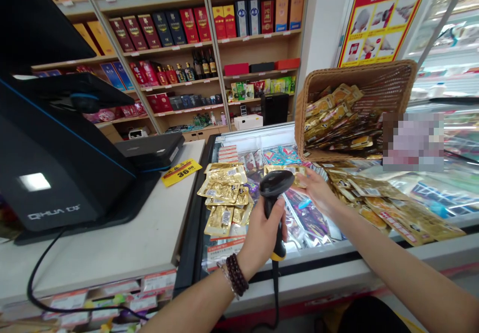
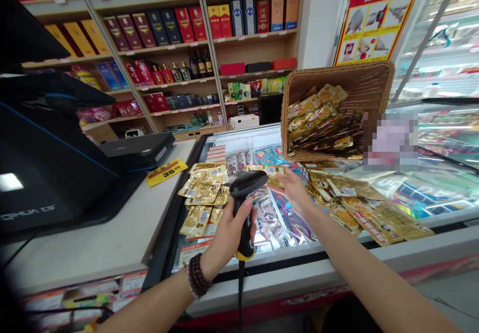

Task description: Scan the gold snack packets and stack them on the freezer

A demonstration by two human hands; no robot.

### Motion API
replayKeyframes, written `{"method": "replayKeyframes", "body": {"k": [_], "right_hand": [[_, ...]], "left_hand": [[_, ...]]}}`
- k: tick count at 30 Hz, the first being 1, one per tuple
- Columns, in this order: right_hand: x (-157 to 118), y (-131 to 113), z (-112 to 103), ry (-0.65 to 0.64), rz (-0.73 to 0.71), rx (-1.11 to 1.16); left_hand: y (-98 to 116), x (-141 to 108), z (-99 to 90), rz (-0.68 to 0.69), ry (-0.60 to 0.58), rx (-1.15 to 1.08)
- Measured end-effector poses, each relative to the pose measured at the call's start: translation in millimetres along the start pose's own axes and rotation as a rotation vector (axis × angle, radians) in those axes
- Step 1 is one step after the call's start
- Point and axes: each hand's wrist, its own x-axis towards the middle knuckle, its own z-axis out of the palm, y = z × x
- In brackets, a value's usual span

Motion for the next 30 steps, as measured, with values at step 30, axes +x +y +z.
{"method": "replayKeyframes", "body": {"k": [30], "right_hand": [[7.6,3.7,-2.9,-0.006,-0.084,0.108]], "left_hand": [[7.5,-1.8,2.3,-0.045,0.022,0.001]]}}
